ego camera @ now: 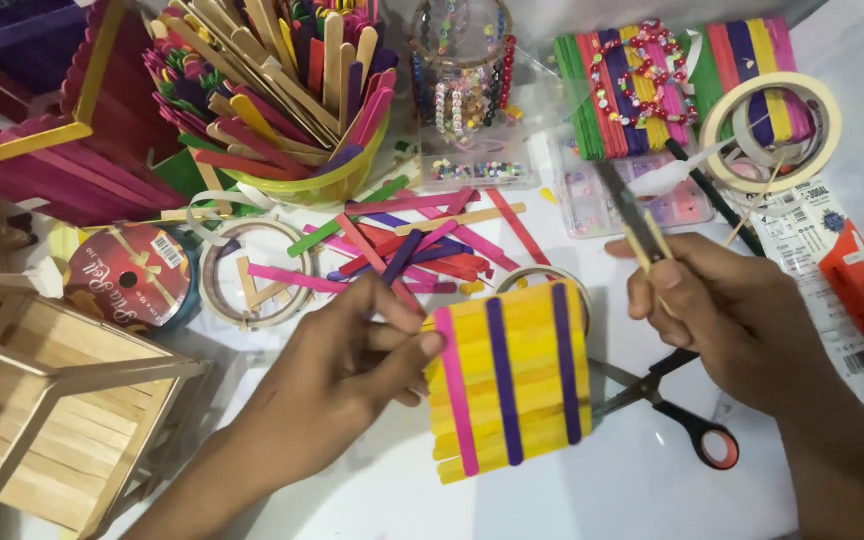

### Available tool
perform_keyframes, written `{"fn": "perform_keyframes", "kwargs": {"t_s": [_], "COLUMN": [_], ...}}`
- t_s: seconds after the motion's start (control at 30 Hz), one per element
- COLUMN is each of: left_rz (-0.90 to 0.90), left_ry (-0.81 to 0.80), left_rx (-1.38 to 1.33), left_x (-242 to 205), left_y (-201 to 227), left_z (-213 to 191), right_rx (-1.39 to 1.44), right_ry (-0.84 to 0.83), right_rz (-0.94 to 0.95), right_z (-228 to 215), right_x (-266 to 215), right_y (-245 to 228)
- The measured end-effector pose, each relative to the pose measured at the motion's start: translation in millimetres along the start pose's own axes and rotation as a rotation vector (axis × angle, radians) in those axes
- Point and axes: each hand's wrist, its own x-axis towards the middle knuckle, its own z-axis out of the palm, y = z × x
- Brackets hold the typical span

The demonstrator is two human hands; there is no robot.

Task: Trimming the edges of a popsicle stick panel with scissors and assembling it onto a wooden structure.

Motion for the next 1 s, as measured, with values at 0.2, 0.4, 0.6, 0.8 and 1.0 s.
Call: {"fn": "perform_keyframes", "kwargs": {"t_s": [0.2,0.4,0.6,0.8,1.0], "left_rz": [-0.016,0.089,-0.081,-0.001,0.464], "left_ry": [0.109,0.088,0.242,0.025,-0.037], "left_rx": [-0.210,-0.117,-0.307,-0.335,0.178], "left_x": [-17,-29,-25,-29,-26], "left_y": [-13,-26,-33,-31,-44], "left_z": [-14,-14,-8,10,-3], "right_rx": [-0.013,-0.600,-0.618,-0.838,-0.396], "right_ry": [-0.056,-0.178,-0.242,-0.052,0.036], "right_rz": [0.126,-0.156,-0.316,-0.872,-0.224], "right_z": [-13,-23,-14,22,14], "right_x": [-5,-3,-15,-37,-64], "right_y": [-7,14,-12,-35,19]}}
